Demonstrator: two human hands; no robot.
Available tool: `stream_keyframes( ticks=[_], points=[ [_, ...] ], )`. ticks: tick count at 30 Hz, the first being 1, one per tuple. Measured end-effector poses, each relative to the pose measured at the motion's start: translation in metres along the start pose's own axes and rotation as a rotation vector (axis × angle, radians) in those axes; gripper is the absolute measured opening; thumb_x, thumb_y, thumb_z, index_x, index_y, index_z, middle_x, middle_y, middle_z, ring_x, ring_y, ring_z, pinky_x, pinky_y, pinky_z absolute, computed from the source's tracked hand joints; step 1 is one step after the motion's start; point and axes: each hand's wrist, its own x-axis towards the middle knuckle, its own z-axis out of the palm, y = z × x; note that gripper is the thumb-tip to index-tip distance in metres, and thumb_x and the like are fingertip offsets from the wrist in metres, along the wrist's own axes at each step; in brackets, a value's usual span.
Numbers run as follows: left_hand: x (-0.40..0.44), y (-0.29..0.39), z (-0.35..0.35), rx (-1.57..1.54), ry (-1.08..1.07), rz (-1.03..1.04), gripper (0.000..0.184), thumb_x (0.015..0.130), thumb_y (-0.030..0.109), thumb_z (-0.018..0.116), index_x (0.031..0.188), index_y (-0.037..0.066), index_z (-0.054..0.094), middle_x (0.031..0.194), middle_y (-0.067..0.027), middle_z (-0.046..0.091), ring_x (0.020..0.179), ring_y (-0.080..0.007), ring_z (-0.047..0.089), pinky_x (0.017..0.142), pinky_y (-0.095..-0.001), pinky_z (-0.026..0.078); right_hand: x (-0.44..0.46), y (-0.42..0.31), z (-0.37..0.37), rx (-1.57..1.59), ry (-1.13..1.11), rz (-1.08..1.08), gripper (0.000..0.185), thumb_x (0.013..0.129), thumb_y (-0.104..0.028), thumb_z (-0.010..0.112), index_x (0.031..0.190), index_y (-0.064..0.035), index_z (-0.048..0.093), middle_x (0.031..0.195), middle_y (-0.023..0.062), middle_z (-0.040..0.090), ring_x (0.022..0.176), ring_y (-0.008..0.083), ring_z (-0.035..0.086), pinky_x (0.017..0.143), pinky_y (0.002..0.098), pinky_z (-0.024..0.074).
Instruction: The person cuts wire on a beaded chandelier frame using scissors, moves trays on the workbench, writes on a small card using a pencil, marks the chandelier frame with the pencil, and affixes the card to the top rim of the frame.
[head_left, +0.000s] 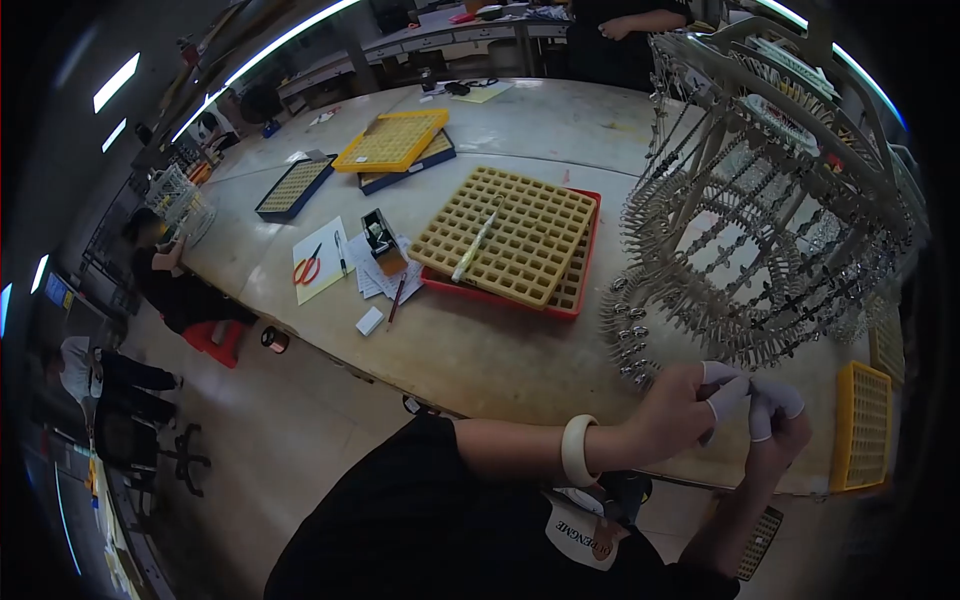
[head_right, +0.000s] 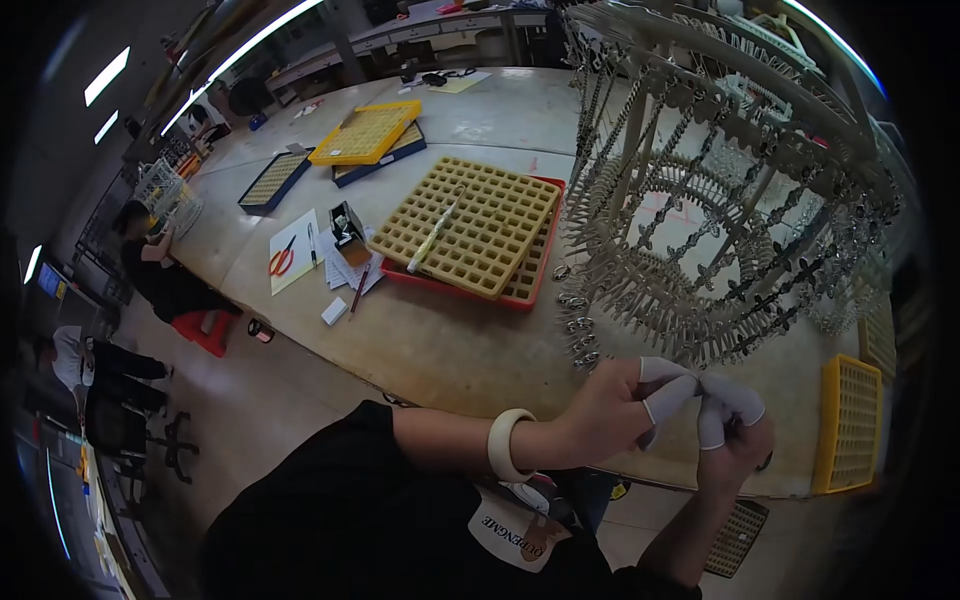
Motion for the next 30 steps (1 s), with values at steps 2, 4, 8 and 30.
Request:
stream_keyframes(
  ticks=[2, 4, 8, 30],
  points=[
    [0.001, -0.007, -0.002, -0.072, -0.019, 0.024, 0.022, 0.097, 0.021, 0.055, 0.101, 0.001, 0.063, 0.059, 0.0011, 0.055, 0.044, -0.0036, 0.047, 0.039, -0.0204, 0.034, 0.001, -0.003, 0.000, 0.071, -0.038, 0.025, 0.017, 0.082, 0.006, 0.060, 0.094, -0.0017, 0.069, 0.071, -0.0044, 0.054, 0.063, 0.0034, 0.042, 0.056, 0.0187, 0.0334],
    [0.000, -0.005, -0.001, -0.127, -0.038, -0.026, 0.023, 0.097, 0.023, 0.054, 0.099, 0.002, 0.062, 0.057, 0.0020, 0.051, 0.044, -0.0037, 0.044, 0.040, -0.0207, 0.032, 0.001, -0.006, 0.001, 0.090, -0.035, 0.030, 0.018, 0.081, 0.006, 0.060, 0.094, -0.0014, 0.069, 0.072, -0.0039, 0.055, 0.063, 0.0035, 0.043, 0.057, 0.0186, 0.0340],
    [0.004, -0.005, -0.004, -0.358, -0.082, -0.268, 0.026, 0.098, 0.030, 0.050, 0.092, 0.007, 0.060, 0.052, 0.0043, 0.040, 0.043, -0.0053, 0.034, 0.045, -0.0224, 0.027, 0.003, -0.013, 0.004, 0.142, -0.030, 0.041, 0.019, 0.081, 0.007, 0.059, 0.095, -0.0010, 0.070, 0.073, -0.0028, 0.058, 0.064, 0.0039, 0.046, 0.057, 0.0188, 0.0357],
    [0.003, 0.001, -0.012, 1.083, 0.262, 0.887, 0.019, 0.076, 0.013, 0.076, 0.091, 0.006, 0.068, 0.057, -0.0022, 0.060, 0.044, -0.0151, 0.056, 0.045, -0.0266, 0.043, 0.003, -0.018, 0.001, 0.086, -0.041, 0.010, 0.022, 0.079, 0.006, 0.062, 0.096, -0.0036, 0.071, 0.075, -0.0038, 0.061, 0.061, 0.0020, 0.044, 0.055, 0.0179, 0.0350]
  ],
)
